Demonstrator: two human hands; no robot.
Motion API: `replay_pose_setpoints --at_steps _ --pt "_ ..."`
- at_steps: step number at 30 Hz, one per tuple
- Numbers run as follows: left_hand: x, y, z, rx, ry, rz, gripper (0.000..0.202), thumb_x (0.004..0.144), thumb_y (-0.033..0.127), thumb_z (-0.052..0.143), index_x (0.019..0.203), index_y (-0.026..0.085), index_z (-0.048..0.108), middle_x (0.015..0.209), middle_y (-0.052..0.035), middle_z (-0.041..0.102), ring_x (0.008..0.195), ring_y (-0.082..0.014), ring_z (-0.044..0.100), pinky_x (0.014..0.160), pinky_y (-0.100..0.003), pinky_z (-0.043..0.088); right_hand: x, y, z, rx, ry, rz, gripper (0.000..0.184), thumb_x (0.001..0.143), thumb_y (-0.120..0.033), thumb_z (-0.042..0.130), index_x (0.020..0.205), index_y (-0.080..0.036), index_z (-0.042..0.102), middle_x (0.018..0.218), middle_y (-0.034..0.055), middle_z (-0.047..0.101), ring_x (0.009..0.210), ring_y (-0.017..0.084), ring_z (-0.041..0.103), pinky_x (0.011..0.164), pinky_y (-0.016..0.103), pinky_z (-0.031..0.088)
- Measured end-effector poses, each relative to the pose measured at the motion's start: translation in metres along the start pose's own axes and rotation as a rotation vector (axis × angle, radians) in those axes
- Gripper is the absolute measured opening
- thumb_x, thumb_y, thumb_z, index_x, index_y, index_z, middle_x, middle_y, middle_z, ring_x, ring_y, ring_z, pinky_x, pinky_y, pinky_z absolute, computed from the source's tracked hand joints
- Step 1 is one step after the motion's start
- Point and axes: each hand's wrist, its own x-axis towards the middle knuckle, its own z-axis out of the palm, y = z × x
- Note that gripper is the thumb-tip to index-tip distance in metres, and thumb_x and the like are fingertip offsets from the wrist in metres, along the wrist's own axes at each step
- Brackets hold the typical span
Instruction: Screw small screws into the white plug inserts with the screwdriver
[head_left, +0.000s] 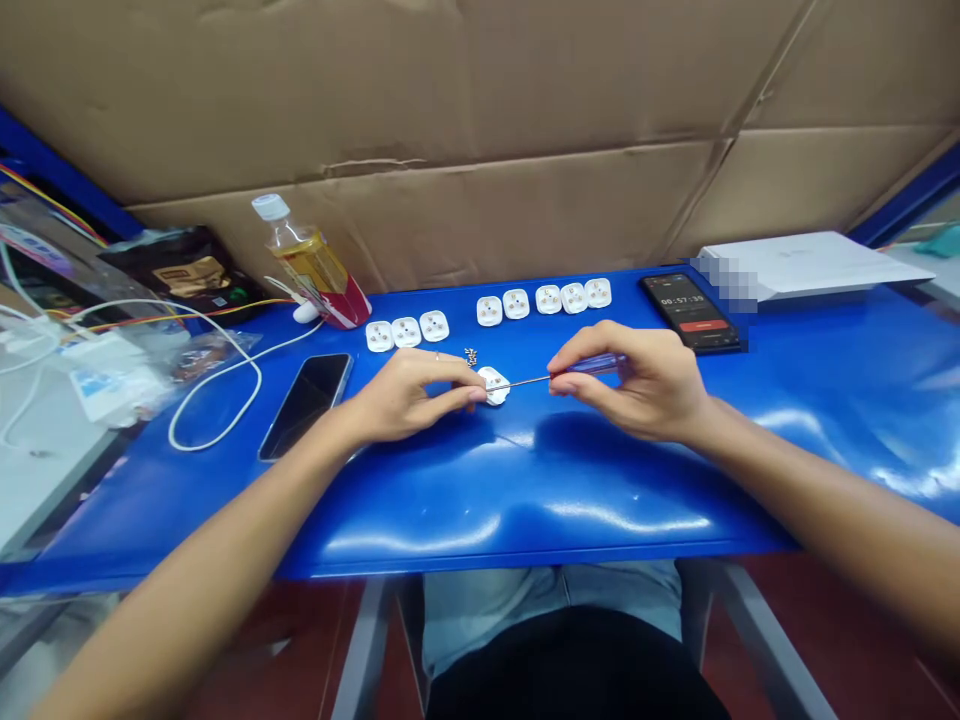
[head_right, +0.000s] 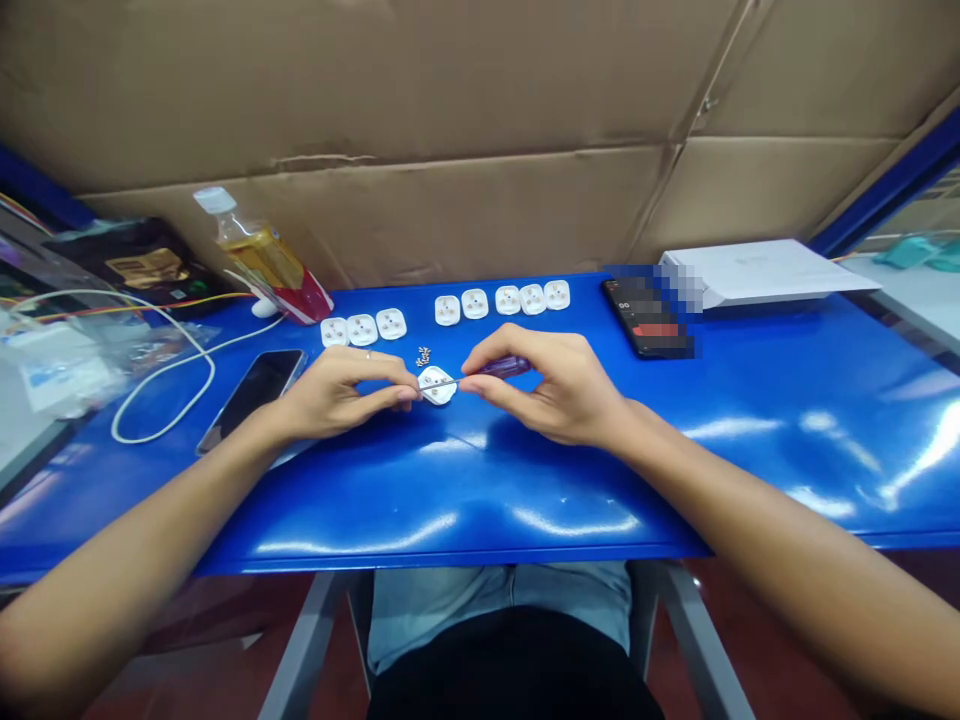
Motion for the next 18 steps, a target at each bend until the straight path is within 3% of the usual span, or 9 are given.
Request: replay_pose_setpoints --at_steps 8,12,18 --pt "0.003 0.000 0.007 0.378 0.106 0.187 0.010 0.103 0.022 0.067 0.104 0.016 0.075 0.090 -0.0053 0.079 0.077 -0.0140 0.072 0.075 -0.024 0.053 0.000 0.001 0.000 -0.207 -0.062 -0.028 0.004 0.099 -0.027 0.070 0.102 -0.024 0.069 0.089 -0.0005 0.080 0.073 0.017 0.077 0.070 0.028 0.062" --pt "0.003 -0.002 0.013 0.431 0.108 0.245 0.014 0.105 0.023 0.063 0.104 0.015 0.074 0.088 -0.0059 0.074 0.079 -0.0156 0.068 0.076 -0.026 0.053 -0.002 0.000 -0.001 -0.314 -0.100 -0.091 0.004 0.097 -0.025 0.070 0.101 -0.026 0.071 0.087 -0.0022 0.081 0.073 0.017 0.078 0.066 0.027 0.058" --pt "-0.001 -0.004 0.012 0.388 0.072 0.074 0.037 0.099 0.047 0.072 0.121 0.018 0.075 0.110 -0.0109 0.070 0.099 -0.0221 0.068 0.084 -0.033 0.055 -0.004 0.005 0.000 -0.331 -0.213 -0.077 0.005 0.099 -0.024 0.067 0.102 -0.025 0.070 0.091 -0.0015 0.082 0.074 0.016 0.077 0.067 0.026 0.057"
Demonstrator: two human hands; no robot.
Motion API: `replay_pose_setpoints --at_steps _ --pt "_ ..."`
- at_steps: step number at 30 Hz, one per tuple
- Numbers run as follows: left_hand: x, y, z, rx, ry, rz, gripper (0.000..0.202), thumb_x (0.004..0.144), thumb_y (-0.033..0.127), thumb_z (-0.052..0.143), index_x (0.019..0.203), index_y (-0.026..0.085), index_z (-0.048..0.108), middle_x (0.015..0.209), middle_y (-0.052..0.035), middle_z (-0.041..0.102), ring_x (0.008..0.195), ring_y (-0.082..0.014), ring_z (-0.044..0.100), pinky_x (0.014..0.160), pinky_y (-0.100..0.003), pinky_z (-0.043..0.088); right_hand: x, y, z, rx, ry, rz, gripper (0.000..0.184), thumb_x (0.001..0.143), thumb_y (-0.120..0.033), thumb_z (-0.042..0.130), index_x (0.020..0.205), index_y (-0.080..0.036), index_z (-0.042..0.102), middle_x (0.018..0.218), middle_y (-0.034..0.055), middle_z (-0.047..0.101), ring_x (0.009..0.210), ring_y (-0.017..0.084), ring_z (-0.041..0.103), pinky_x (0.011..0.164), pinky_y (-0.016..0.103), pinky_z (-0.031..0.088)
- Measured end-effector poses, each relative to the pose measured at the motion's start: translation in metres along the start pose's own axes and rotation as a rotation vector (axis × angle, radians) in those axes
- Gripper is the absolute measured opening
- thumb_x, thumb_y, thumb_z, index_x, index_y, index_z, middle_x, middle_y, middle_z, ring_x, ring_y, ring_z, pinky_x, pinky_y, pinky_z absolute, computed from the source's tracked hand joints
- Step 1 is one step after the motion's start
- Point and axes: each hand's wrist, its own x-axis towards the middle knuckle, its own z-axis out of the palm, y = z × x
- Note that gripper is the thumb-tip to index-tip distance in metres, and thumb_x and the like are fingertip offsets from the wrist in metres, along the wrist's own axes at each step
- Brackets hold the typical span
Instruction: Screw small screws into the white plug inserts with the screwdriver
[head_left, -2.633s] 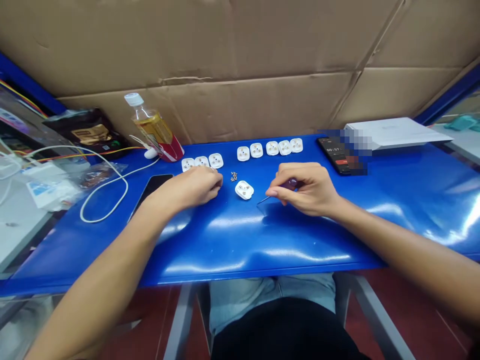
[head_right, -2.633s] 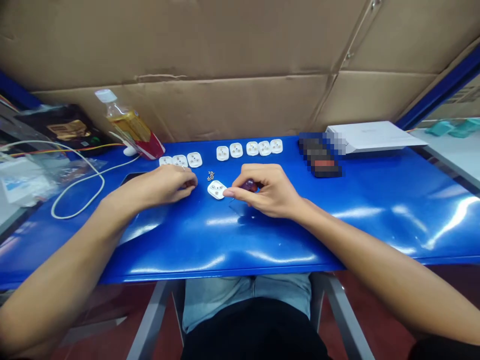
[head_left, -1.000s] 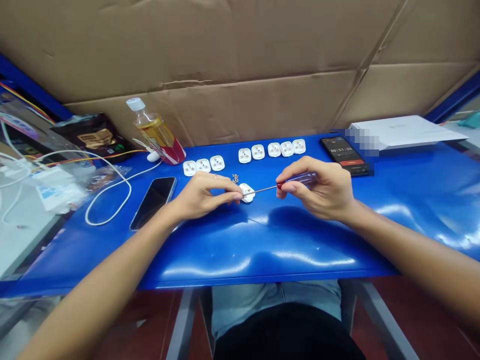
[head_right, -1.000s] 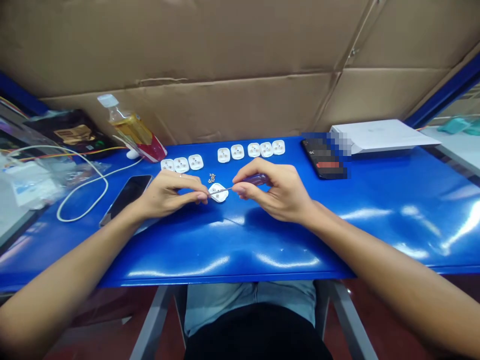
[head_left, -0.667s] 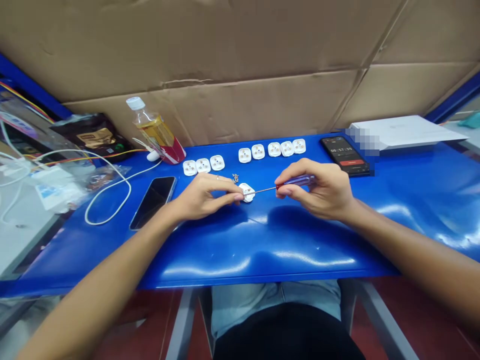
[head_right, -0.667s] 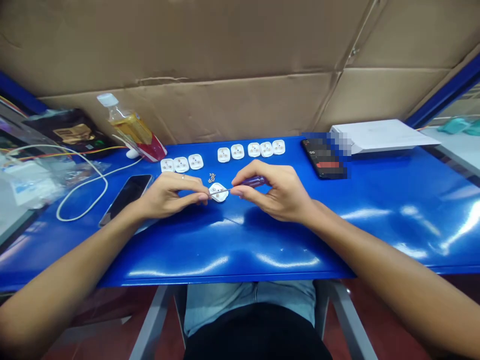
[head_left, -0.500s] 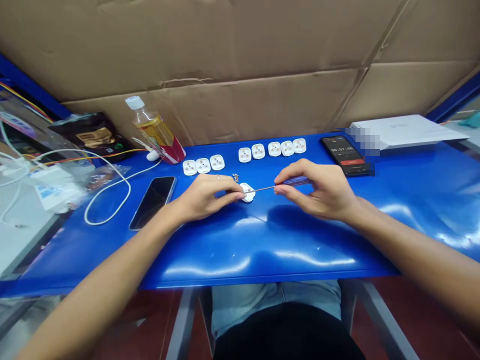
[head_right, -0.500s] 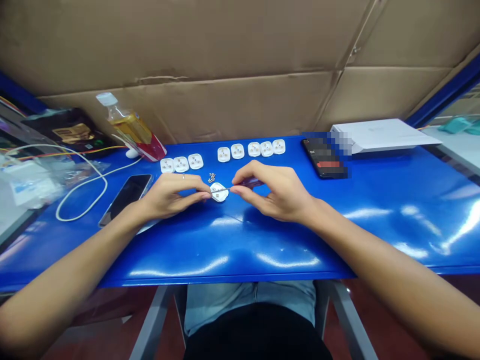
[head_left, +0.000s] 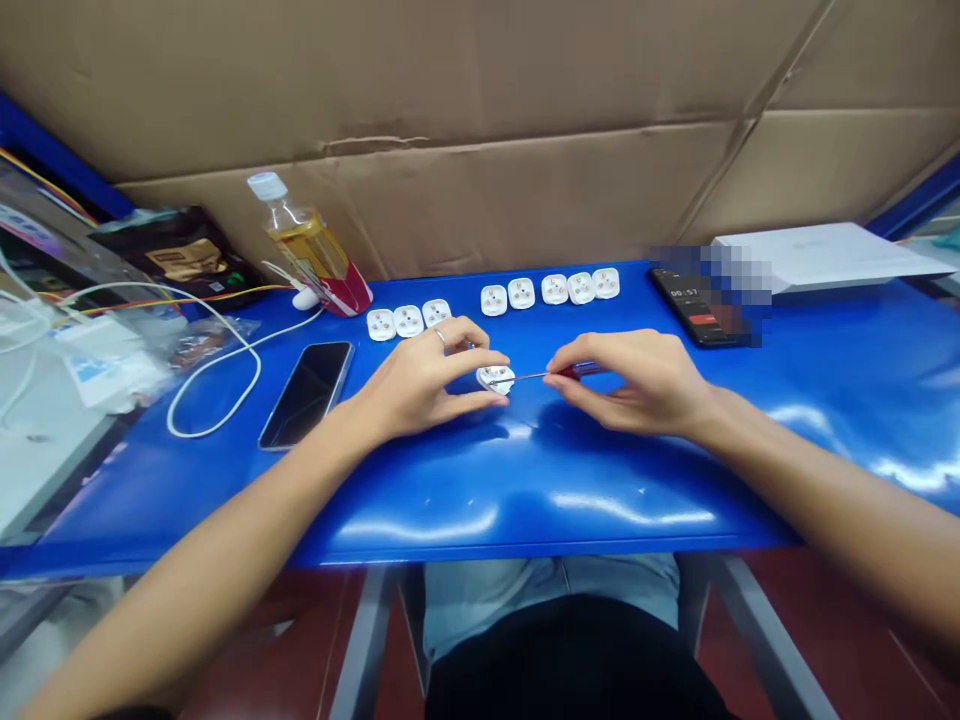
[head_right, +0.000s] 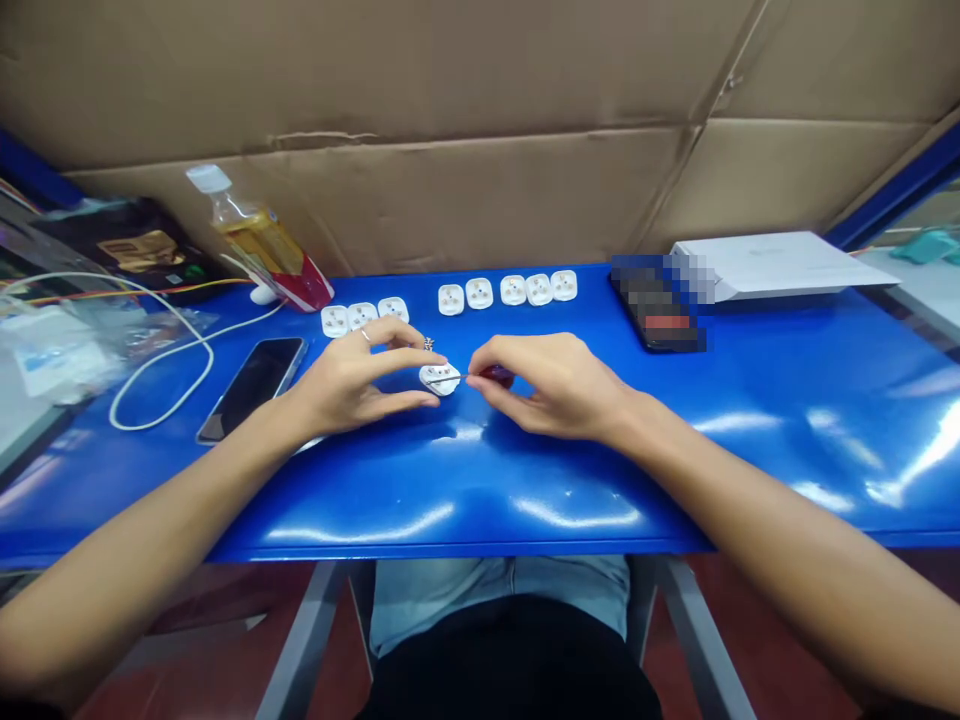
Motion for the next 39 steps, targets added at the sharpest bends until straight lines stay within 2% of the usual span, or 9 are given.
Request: replay_pose_setpoints --at_steps 3,6,11,18,26,33,36,39 --pt "-0.0013 -0.0033 -0.0015 -0.028 -0.073 -0.078 0.054 0.093 0.053 0.077 0.133 0.017 0.070 0.126 -0.0152 0.066 0.113 -0.0274 0.066 0.095 -0.039 0.055 -0.0006 0.0040 0.0018 -0.009 -0.031 -0.006 0.005 0.099 -0.023 0.065 0.102 -0.026 0.069 0.089 -0.0011 0.081 0.073 0.017 0.077 0.066 0.027 0.057" --pt "-0.0030 -0.0074 -0.0003 -0.073 -0.131 -0.134 0.058 0.093 0.053 0.077 0.138 0.018 0.067 0.132 -0.0147 0.066 0.118 -0.0282 0.066 0.101 -0.041 0.054 -0.0007 0.0070 0.0030 -0.003 -0.022 -0.034 0.004 0.098 -0.022 0.066 0.101 -0.024 0.068 0.087 -0.0006 0.080 0.071 0.016 0.075 0.064 0.026 0.056" --pt "-0.0059 -0.0098 0.0031 -0.082 -0.155 -0.219 0.056 0.095 0.054 0.074 0.138 0.017 0.068 0.123 -0.0126 0.075 0.107 -0.0265 0.071 0.094 -0.038 0.055 0.0003 0.0072 0.0029 0.000 -0.049 -0.041 0.006 0.098 -0.020 0.065 0.102 -0.023 0.068 0.087 -0.0001 0.079 0.071 0.016 0.075 0.065 0.026 0.056" --pt "-0.0064 -0.0091 0.0047 -0.059 -0.199 -0.241 0.055 0.096 0.058 0.072 0.134 0.018 0.071 0.119 -0.0106 0.078 0.098 -0.0246 0.073 0.091 -0.036 0.054 0.0012 0.0070 0.0026 -0.005 -0.050 -0.048 0.006 0.098 -0.019 0.064 0.100 -0.023 0.067 0.085 -0.0008 0.079 0.071 0.016 0.074 0.065 0.026 0.055" --pt "-0.0048 -0.0088 0.0053 -0.081 -0.139 -0.189 0.048 0.096 0.056 0.073 0.124 0.017 0.074 0.105 -0.0082 0.079 0.090 -0.0218 0.073 0.078 -0.031 0.051 -0.0005 0.0094 0.0028 -0.004 -0.040 -0.064 0.008 0.095 -0.018 0.066 0.101 -0.024 0.067 0.086 -0.0010 0.078 0.071 0.017 0.074 0.066 0.027 0.054" --pt "-0.0044 -0.0082 0.0057 -0.092 -0.098 -0.166 0.044 0.096 0.051 0.075 0.123 0.016 0.074 0.098 -0.0072 0.077 0.086 -0.0205 0.072 0.077 -0.031 0.051 0.0005 0.0083 0.0011 0.008 -0.033 -0.071 0.006 0.098 -0.020 0.064 0.100 -0.023 0.068 0.085 0.0000 0.078 0.071 0.017 0.073 0.066 0.028 0.054" --pt "-0.0045 -0.0080 0.0058 -0.084 -0.094 -0.157 0.044 0.096 0.050 0.075 0.123 0.016 0.075 0.099 -0.0079 0.077 0.088 -0.0205 0.072 0.078 -0.030 0.052 0.0001 0.0086 0.0009 -0.001 -0.038 -0.067 0.005 0.098 -0.021 0.064 0.101 -0.023 0.068 0.086 0.0000 0.078 0.071 0.016 0.074 0.066 0.028 0.055" --pt "-0.0048 -0.0088 0.0059 -0.076 -0.093 -0.148 0.044 0.096 0.050 0.074 0.123 0.015 0.075 0.105 -0.0101 0.079 0.089 -0.0212 0.073 0.079 -0.031 0.053 -0.0008 0.0074 0.0001 -0.008 -0.076 -0.005 0.007 0.098 -0.024 0.065 0.105 -0.025 0.066 0.089 0.0003 0.079 0.074 0.018 0.076 0.067 0.029 0.057"
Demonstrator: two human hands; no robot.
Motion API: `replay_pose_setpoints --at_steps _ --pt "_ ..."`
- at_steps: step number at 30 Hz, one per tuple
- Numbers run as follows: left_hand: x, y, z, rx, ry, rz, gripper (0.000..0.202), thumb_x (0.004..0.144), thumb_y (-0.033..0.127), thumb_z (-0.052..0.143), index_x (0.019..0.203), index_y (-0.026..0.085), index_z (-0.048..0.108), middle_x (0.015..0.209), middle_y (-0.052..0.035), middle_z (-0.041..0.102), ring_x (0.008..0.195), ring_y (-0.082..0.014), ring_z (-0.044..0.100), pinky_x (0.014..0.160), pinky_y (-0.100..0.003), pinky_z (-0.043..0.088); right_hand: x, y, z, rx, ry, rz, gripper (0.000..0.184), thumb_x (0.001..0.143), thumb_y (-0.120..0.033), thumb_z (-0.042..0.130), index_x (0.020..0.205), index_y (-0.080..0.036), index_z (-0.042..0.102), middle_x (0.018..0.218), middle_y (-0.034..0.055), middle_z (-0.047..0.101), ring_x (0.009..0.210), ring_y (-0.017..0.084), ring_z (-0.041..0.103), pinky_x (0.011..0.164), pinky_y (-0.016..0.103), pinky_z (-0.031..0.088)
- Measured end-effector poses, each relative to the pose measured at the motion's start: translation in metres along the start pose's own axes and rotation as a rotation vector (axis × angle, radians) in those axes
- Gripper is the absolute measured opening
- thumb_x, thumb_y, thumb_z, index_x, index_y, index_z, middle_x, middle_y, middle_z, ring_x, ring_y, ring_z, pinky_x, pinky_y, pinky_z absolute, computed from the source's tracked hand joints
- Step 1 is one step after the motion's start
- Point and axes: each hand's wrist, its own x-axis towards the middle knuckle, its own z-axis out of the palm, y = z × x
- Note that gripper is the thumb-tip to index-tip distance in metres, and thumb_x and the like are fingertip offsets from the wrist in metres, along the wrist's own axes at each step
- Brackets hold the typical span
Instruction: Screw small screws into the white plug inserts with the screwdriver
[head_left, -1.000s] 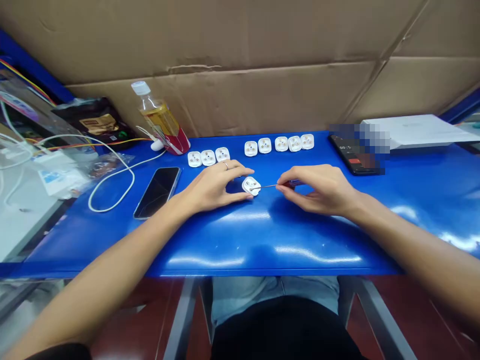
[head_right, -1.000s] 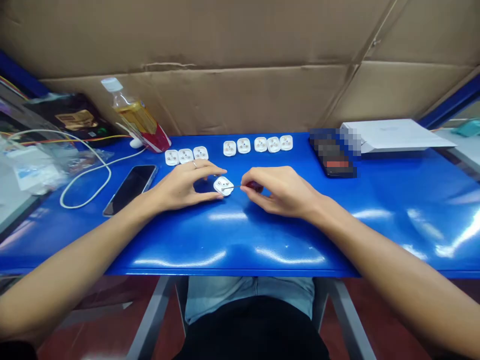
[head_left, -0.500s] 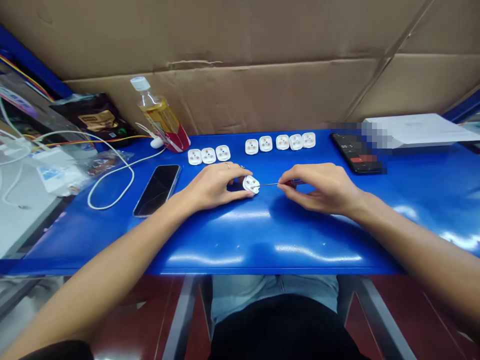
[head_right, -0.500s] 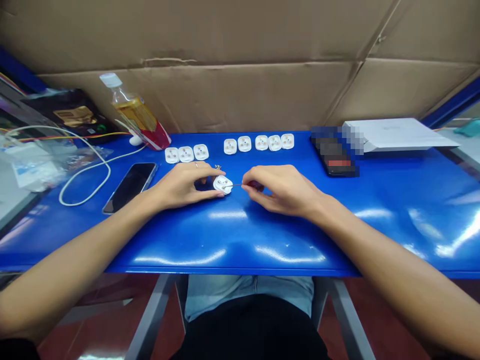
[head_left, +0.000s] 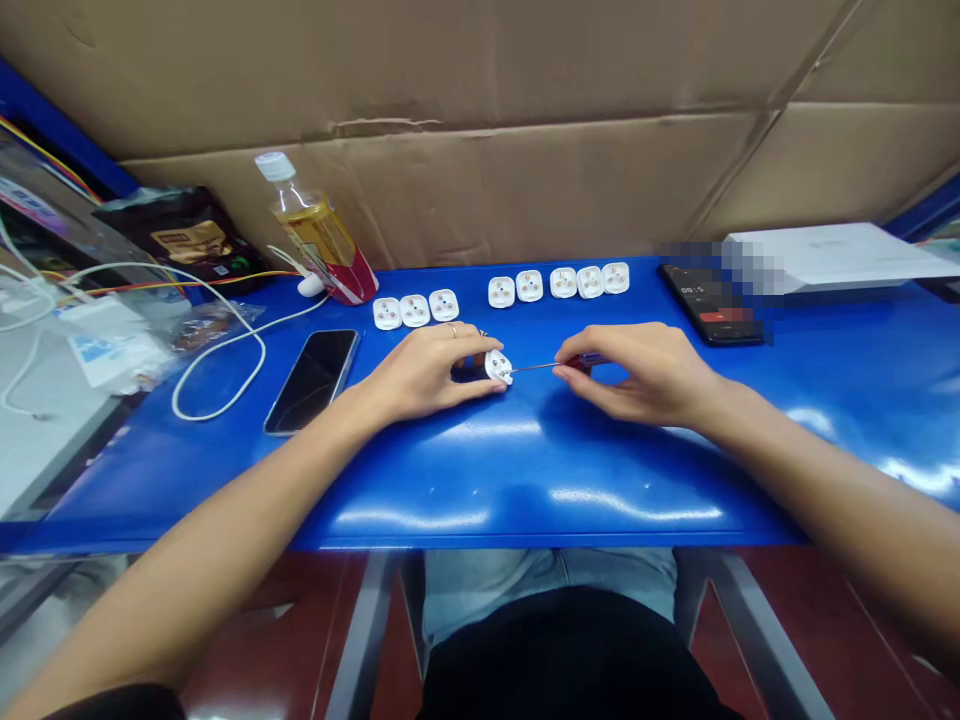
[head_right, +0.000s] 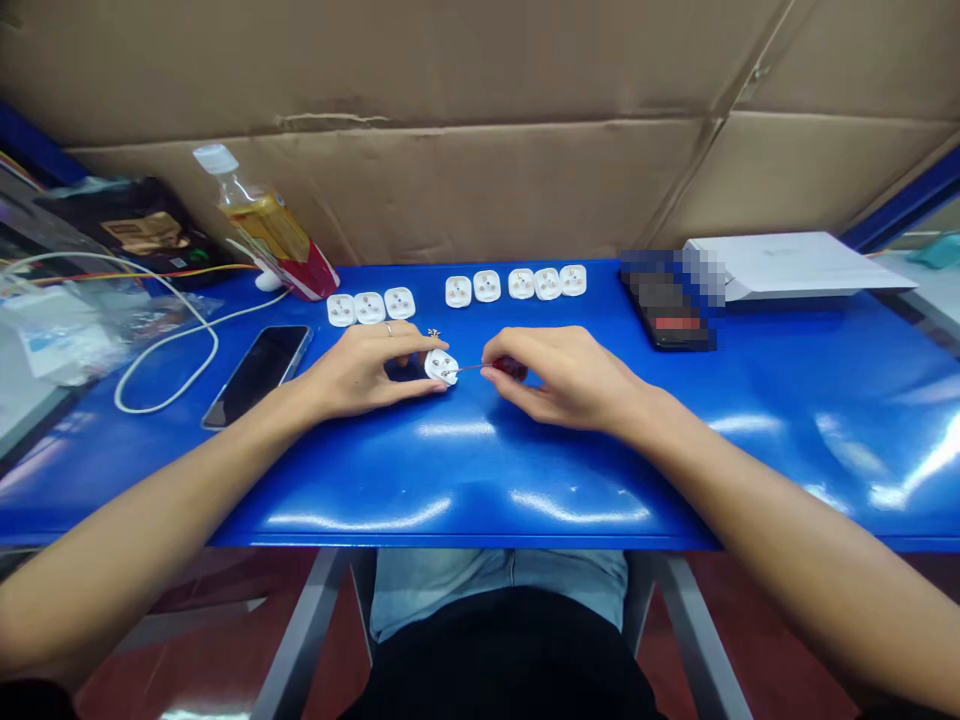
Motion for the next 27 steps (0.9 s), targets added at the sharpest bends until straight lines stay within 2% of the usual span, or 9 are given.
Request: replay_pose_setpoints --at_steps 4,6,10,12,15,19,21,24,27 --pt "0.000 -0.001 0.000 -0.014 0.011 0.035 0.041 0.096 0.047 0.076 0.121 0.015 0.076 0.106 -0.0108 0.079 0.089 -0.0214 0.073 0.079 -0.031 0.054 -0.002 -0.001 0.000 0.058 0.004 0.051 0.021 0.097 -0.021 0.062 0.117 -0.023 0.061 0.098 0.0034 0.081 0.082 0.020 0.079 0.070 0.029 0.060" --pt "0.000 -0.001 0.000 -0.036 0.005 0.038 0.040 0.095 0.044 0.077 0.122 0.015 0.075 0.108 -0.0107 0.079 0.091 -0.0211 0.074 0.081 -0.030 0.054 -0.002 -0.001 0.000 0.059 0.024 0.082 0.020 0.097 -0.021 0.062 0.118 -0.023 0.060 0.098 0.0039 0.081 0.083 0.021 0.080 0.069 0.029 0.059" --pt "-0.001 -0.001 0.002 -0.058 -0.018 0.020 0.042 0.096 0.045 0.076 0.126 0.016 0.074 0.112 -0.0102 0.078 0.096 -0.0217 0.074 0.086 -0.031 0.056 -0.002 0.001 -0.001 0.005 0.029 0.151 0.013 0.101 -0.031 0.062 0.111 -0.024 0.062 0.082 0.0011 0.079 0.074 0.022 0.080 0.060 0.029 0.055" --pt "-0.001 -0.001 0.002 -0.059 -0.019 0.017 0.042 0.096 0.045 0.076 0.127 0.016 0.074 0.113 -0.0109 0.078 0.097 -0.0222 0.074 0.087 -0.032 0.056 -0.001 0.001 -0.002 0.010 0.025 0.135 0.012 0.102 -0.033 0.061 0.109 -0.024 0.062 0.083 0.0017 0.079 0.073 0.022 0.079 0.062 0.030 0.056" --pt "-0.001 -0.002 0.003 -0.066 -0.026 0.011 0.043 0.097 0.046 0.075 0.128 0.016 0.074 0.114 -0.0118 0.078 0.099 -0.0229 0.074 0.088 -0.032 0.056 0.000 -0.001 -0.002 0.058 0.036 0.078 0.012 0.099 -0.026 0.060 0.111 -0.024 0.061 0.097 0.0050 0.080 0.081 0.021 0.079 0.069 0.030 0.059" --pt "-0.001 -0.001 0.004 -0.072 -0.029 0.015 0.043 0.098 0.048 0.074 0.128 0.017 0.074 0.113 -0.0121 0.078 0.097 -0.0224 0.074 0.086 -0.032 0.056 0.000 -0.004 -0.001 -0.049 0.072 0.078 0.012 0.100 -0.028 0.060 0.111 -0.024 0.062 0.082 0.0009 0.078 0.066 0.019 0.075 0.057 0.028 0.051" --pt "-0.001 0.000 0.004 -0.073 -0.028 0.020 0.042 0.098 0.047 0.074 0.128 0.017 0.074 0.112 -0.0118 0.078 0.095 -0.0218 0.074 0.085 -0.032 0.055 -0.001 -0.006 -0.001 -0.062 0.073 0.069 0.015 0.100 -0.029 0.061 0.114 -0.024 0.062 0.082 0.0006 0.079 0.067 0.019 0.076 0.058 0.028 0.052" --pt "-0.001 0.002 0.006 -0.085 -0.006 0.020 0.042 0.097 0.047 0.075 0.126 0.017 0.075 0.110 -0.0110 0.078 0.093 -0.0212 0.073 0.082 -0.031 0.055 -0.001 -0.008 -0.002 -0.002 0.074 0.047 0.024 0.097 -0.023 0.061 0.120 -0.023 0.059 0.093 0.0029 0.080 0.076 0.019 0.078 0.066 0.028 0.057" --pt "-0.001 0.003 0.008 -0.114 0.020 0.024 0.042 0.096 0.047 0.076 0.125 0.017 0.075 0.108 -0.0098 0.079 0.092 -0.0204 0.074 0.084 -0.031 0.056 0.000 -0.009 -0.002 -0.069 0.112 0.082 0.020 0.098 -0.024 0.061 0.118 -0.023 0.059 0.080 -0.0008 0.077 0.061 0.016 0.073 0.057 0.027 0.051"
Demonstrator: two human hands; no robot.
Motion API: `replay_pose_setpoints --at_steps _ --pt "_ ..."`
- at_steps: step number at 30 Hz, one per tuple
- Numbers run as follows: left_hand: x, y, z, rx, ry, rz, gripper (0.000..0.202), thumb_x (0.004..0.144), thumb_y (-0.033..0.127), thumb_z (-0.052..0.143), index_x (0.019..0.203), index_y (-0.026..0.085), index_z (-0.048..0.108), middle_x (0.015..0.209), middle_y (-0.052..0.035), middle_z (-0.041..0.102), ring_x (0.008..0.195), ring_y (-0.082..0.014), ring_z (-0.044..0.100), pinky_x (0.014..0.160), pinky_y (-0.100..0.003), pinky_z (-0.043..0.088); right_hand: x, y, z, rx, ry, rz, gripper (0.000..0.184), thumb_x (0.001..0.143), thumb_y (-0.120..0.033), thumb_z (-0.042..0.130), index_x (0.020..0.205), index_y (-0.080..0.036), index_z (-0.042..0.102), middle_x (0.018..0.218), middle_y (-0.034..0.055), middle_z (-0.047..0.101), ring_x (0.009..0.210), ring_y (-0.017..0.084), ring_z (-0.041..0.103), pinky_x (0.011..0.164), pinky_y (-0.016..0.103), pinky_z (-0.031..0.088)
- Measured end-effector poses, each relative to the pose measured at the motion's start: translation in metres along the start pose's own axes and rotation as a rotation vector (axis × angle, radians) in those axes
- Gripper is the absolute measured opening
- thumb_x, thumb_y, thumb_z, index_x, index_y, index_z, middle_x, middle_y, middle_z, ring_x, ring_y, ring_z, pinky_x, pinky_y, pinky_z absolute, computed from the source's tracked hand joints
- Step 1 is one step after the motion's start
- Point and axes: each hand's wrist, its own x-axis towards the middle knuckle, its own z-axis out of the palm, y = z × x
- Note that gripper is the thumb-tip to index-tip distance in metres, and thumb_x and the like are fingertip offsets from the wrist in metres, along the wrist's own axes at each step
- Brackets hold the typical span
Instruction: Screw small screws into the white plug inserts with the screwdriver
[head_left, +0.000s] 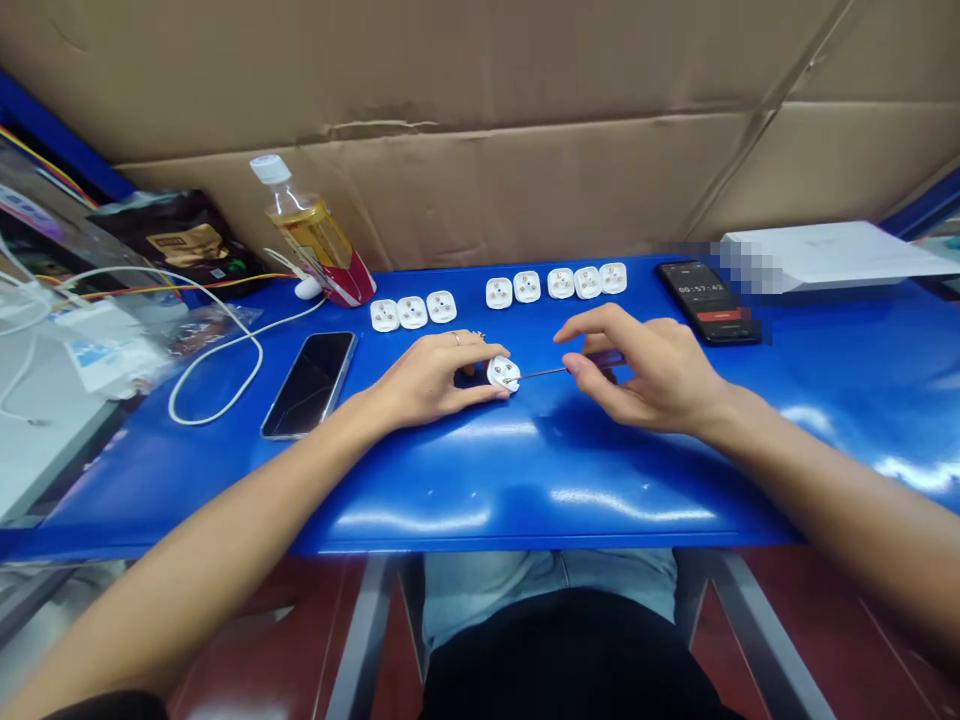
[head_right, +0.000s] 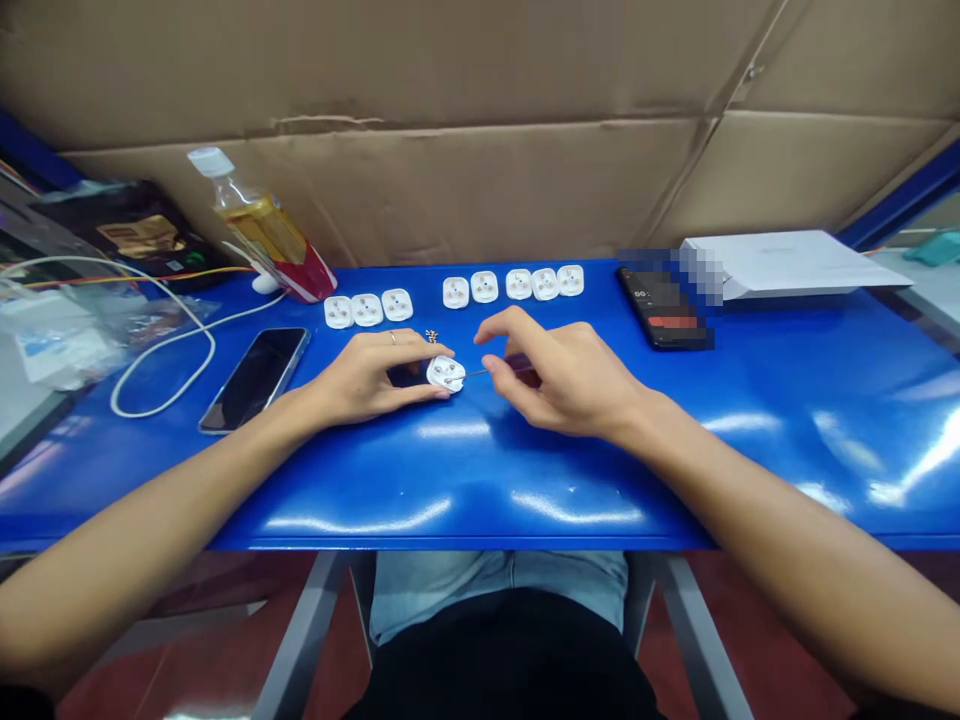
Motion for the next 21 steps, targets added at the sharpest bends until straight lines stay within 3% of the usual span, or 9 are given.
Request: replay_pose_setpoints --at_steps 2,6,10,14,18,21 --pt "0.0002 0.0006 0.0008 -0.008 0.002 -0.006 0.041 0.096 0.047 0.077 0.124 0.018 0.076 0.107 -0.0091 0.080 0.092 -0.0200 0.074 0.085 -0.030 0.056 0.0000 -0.0003 -0.0002 -0.035 0.009 0.023 0.017 0.100 -0.028 0.062 0.117 -0.024 0.060 0.074 -0.0023 0.075 0.056 0.016 0.070 0.054 0.027 0.048" --pt "0.0005 0.0012 0.0010 -0.016 -0.006 -0.014 0.040 0.095 0.046 0.077 0.123 0.018 0.076 0.108 -0.0093 0.080 0.091 -0.0200 0.074 0.084 -0.031 0.057 0.0001 -0.0003 -0.0002 0.054 -0.023 0.010 0.024 0.096 -0.023 0.060 0.120 -0.024 0.057 0.091 0.0021 0.079 0.072 0.018 0.076 0.062 0.028 0.054" --pt "0.0000 0.0007 0.0016 -0.024 -0.004 -0.011 0.041 0.095 0.047 0.077 0.125 0.018 0.075 0.110 -0.0095 0.080 0.095 -0.0208 0.075 0.085 -0.031 0.057 0.0007 -0.0010 -0.0005 0.022 0.015 0.033 0.020 0.097 -0.026 0.062 0.116 -0.024 0.059 0.075 -0.0022 0.075 0.055 0.015 0.068 0.051 0.027 0.047" --pt "-0.0003 0.0002 0.0022 -0.017 0.006 -0.019 0.043 0.094 0.047 0.078 0.126 0.018 0.075 0.106 -0.0085 0.080 0.090 -0.0194 0.074 0.082 -0.029 0.056 0.0017 -0.0012 -0.0023 0.114 -0.051 0.016 0.032 0.094 -0.021 0.063 0.125 -0.023 0.055 0.093 0.0029 0.079 0.073 0.018 0.076 0.062 0.027 0.055" --pt "-0.0001 0.0007 0.0023 -0.029 0.011 -0.005 0.043 0.094 0.045 0.079 0.125 0.016 0.076 0.105 -0.0088 0.079 0.086 -0.0179 0.072 0.078 -0.027 0.054 0.0009 -0.0007 -0.0029 0.010 -0.006 0.028 0.020 0.098 -0.025 0.064 0.117 -0.023 0.058 0.075 -0.0020 0.076 0.059 0.016 0.072 0.053 0.026 0.048" --pt "0.0002 0.0014 0.0021 -0.032 0.000 -0.014 0.043 0.093 0.046 0.079 0.124 0.016 0.076 0.102 -0.0075 0.078 0.078 -0.0155 0.068 0.073 -0.026 0.051 -0.0011 0.0008 -0.0035 0.050 -0.043 -0.020 0.023 0.099 -0.026 0.061 0.122 -0.023 0.058 0.088 0.0020 0.080 0.073 0.019 0.078 0.062 0.027 0.053"
